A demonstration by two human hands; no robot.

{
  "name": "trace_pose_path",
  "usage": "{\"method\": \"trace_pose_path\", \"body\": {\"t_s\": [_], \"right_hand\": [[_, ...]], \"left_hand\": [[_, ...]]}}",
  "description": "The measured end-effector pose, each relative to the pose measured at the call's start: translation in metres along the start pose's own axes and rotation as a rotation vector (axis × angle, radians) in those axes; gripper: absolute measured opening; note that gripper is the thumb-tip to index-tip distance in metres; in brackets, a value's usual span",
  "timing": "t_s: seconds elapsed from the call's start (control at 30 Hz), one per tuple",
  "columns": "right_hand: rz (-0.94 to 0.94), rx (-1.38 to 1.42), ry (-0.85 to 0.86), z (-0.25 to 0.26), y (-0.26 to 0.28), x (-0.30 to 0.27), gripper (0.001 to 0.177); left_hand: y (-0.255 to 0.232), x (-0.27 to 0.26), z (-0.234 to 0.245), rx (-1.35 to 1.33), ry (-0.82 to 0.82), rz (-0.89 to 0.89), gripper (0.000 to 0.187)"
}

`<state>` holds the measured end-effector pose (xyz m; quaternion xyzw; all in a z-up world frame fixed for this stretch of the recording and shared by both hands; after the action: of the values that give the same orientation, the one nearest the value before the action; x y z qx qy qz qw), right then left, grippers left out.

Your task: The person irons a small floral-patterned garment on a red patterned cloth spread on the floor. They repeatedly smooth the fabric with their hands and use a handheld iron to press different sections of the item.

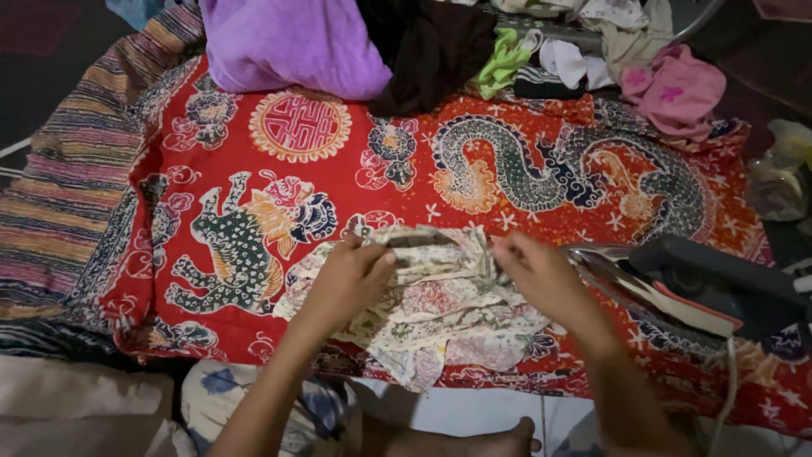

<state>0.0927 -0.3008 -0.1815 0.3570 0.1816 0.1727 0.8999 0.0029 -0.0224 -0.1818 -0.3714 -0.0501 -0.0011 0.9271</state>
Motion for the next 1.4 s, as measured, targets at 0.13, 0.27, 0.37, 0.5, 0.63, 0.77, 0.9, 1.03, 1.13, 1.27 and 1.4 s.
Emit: {"method": "trace_pose_path", "body": {"t_s": [0.13,0.27,0.37,0.5,0.63,0.77,0.9,1.03,1.13,1.27,1.4], "right_hand": [[-0.170,-0.108,-0.099,-0.015,0.043,0.008,0.043],[-0.331,0.328,-0.207,0.012,0.056,0.016,0.054],[-0.142,0.944,-0.279,0.069,0.056,0.029,0.041],[0.527,1.037,-0.455,0.171,0.093,0.008,0.026],[0.462,0.782,-0.682,0.202,0.116,-0.037,0.027],[0.196,0.470,-0.672,0.163,0.084,-0.047,0.031],[0.110,0.341,-0.454,0.075,0.023,-0.036,0.029],[-0.022,0.288,-0.349,0.003,-0.015,-0.041,0.027],[-0.126,0.211,-0.347,-0.014,-0.016,-0.048,0.028],[-0.126,0.170,-0.260,-0.018,0.000,-0.059,0.026],[-0.140,0.044,0.047,-0.038,0.024,-0.078,0.027]], "left_hand": [[-0.018,0.012,0.001,-0.116,0.180,0.151,0.017],[-0.037,0.038,0.028,-0.728,0.016,0.011,0.029],[-0.046,0.084,0.062,-0.739,-0.090,-0.008,0.037],[-0.097,0.148,0.112,-0.863,-0.276,-0.280,0.035],[-0.136,0.160,0.136,-0.925,-0.306,-0.578,0.036],[-0.114,0.136,0.109,-0.852,-0.129,-0.406,0.045],[-0.051,0.098,0.048,-0.564,0.034,0.082,0.033],[-0.002,0.060,0.003,-0.525,0.131,0.182,0.023],[0.020,0.046,-0.006,-0.494,0.081,0.238,0.026],[0.034,0.028,0.000,-0.638,-0.029,0.328,0.023],[0.027,0.009,0.018,0.079,-0.001,0.407,0.021]]}}
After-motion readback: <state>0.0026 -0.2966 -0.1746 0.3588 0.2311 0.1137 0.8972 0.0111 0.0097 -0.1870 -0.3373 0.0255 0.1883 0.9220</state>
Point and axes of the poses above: each hand's wrist, its own x-axis towards the middle knuckle, its own z-axis out of the back of the hand, y = z × x, the point moved 4 cm from there along x, towards the middle knuckle, and after that the axes turned 5 degrees about -z, right-handed, at the moved point
